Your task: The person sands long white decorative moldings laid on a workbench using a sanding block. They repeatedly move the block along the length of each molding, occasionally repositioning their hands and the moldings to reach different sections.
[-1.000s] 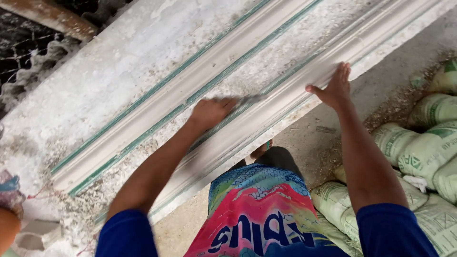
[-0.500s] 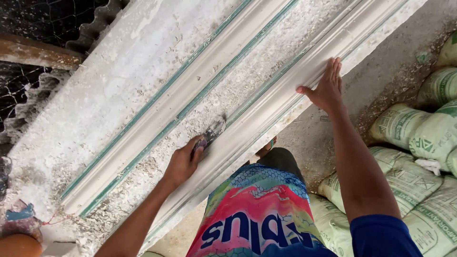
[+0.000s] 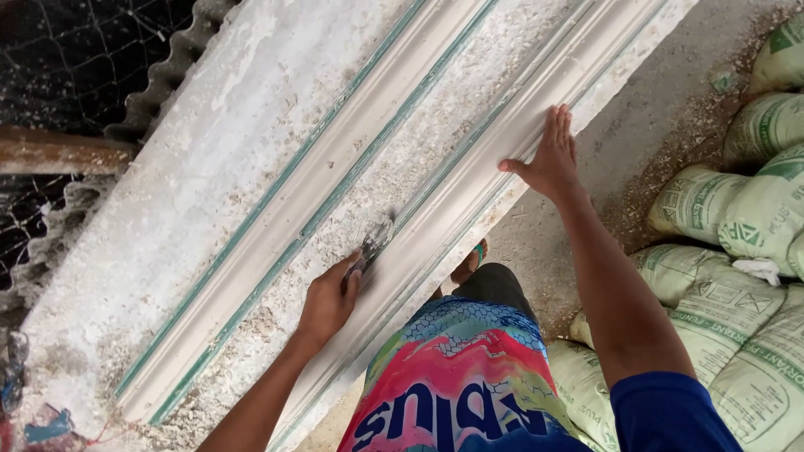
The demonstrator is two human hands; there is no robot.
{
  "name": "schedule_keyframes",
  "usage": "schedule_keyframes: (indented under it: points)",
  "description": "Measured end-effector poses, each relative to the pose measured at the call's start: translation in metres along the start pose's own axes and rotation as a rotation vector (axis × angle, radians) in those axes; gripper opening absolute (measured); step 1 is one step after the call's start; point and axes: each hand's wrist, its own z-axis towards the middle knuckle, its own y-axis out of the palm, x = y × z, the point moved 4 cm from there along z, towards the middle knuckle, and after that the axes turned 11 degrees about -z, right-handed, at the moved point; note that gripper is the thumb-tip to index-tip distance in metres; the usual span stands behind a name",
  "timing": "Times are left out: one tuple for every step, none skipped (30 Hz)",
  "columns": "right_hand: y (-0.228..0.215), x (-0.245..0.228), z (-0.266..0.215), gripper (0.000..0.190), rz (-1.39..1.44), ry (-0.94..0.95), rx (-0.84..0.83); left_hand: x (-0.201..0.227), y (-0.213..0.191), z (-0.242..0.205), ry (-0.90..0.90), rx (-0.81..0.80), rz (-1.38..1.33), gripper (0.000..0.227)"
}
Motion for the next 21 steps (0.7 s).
schedule_keyframes:
  points:
    - [0.002, 0.002, 0.000, 0.140, -0.003, -0.003, -0.006, 0.005, 0.004, 0.007, -0.022, 0.006, -0.054, 0.039]
    - [0.001, 0.001, 0.000, 0.140, 0.000, 0.006, -0.003, 0.018, 0.010, 0.023, -0.017, -0.002, -0.051, 0.039]
    - [0.001, 0.001, 0.000, 0.141, -0.017, 0.007, -0.014, 0.033, 0.016, 0.040, 0.001, -0.010, -0.021, 0.040]
    - [0.000, 0.000, 0.001, 0.141, -0.035, 0.008, -0.024, 0.048, 0.022, 0.057, 0.020, -0.019, 0.008, 0.041]
    - [0.000, 0.001, 0.002, 0.141, -0.032, 0.015, -0.020, 0.066, 0.035, 0.084, 0.026, -0.024, 0.011, 0.041]
    - [0.001, 0.002, 0.003, 0.142, -0.040, 0.016, -0.034, 0.084, 0.049, 0.111, 0.035, -0.039, 0.043, 0.043]
    - [0.003, 0.004, 0.003, 0.142, -0.047, 0.018, -0.050, 0.103, 0.064, 0.136, 0.042, -0.056, 0.077, 0.046]
    - [0.003, 0.003, 0.005, 0.142, -0.043, 0.026, -0.048, 0.117, 0.088, 0.177, 0.047, -0.063, 0.080, 0.046]
    - [0.003, 0.003, 0.005, 0.143, -0.082, 0.030, -0.056, 0.130, 0.114, 0.217, 0.026, -0.062, 0.120, 0.047]
    - [0.003, 0.003, 0.006, 0.143, -0.122, 0.033, -0.064, 0.144, 0.141, 0.255, 0.006, -0.062, 0.160, 0.050]
    - [0.003, 0.001, 0.005, 0.143, -0.119, 0.039, -0.053, 0.165, 0.146, 0.272, 0.018, -0.062, 0.162, 0.050]
    - [0.003, 0.000, 0.005, 0.141, -0.145, 0.048, -0.061, 0.187, 0.152, 0.289, 0.000, -0.065, 0.148, 0.050]
    - [0.004, 0.001, 0.003, 0.140, -0.172, 0.057, -0.073, 0.208, 0.160, 0.303, -0.022, -0.069, 0.133, 0.049]
    - [-0.001, 0.002, 0.006, 0.140, -0.171, 0.062, -0.068, 0.208, 0.156, 0.302, -0.015, -0.071, 0.135, 0.049]
    - [0.000, 0.002, 0.006, 0.138, -0.140, 0.061, -0.090, 0.205, 0.151, 0.296, 0.031, -0.063, 0.133, 0.050]
    - [0.001, 0.002, 0.006, 0.136, -0.110, 0.061, -0.113, 0.202, 0.147, 0.292, 0.078, -0.054, 0.132, 0.051]
    - [0.003, 0.002, 0.006, 0.136, -0.107, 0.049, -0.112, 0.207, 0.125, 0.262, 0.073, -0.043, 0.137, 0.051]
    - [0.004, 0.004, 0.008, 0.137, -0.093, 0.047, -0.096, 0.213, 0.106, 0.234, 0.045, -0.084, 0.115, 0.051]
    - [0.005, 0.007, 0.009, 0.138, -0.082, 0.040, -0.084, 0.220, 0.089, 0.204, 0.012, -0.122, 0.091, 0.051]
    - [0.012, 0.009, 0.014, 0.138, -0.080, 0.024, -0.089, 0.216, 0.083, 0.191, 0.002, -0.109, 0.093, 0.051]
    - [0.019, 0.011, 0.017, 0.141, -0.054, 0.005, -0.063, 0.208, 0.077, 0.176, -0.125, -0.095, 0.112, 0.049]
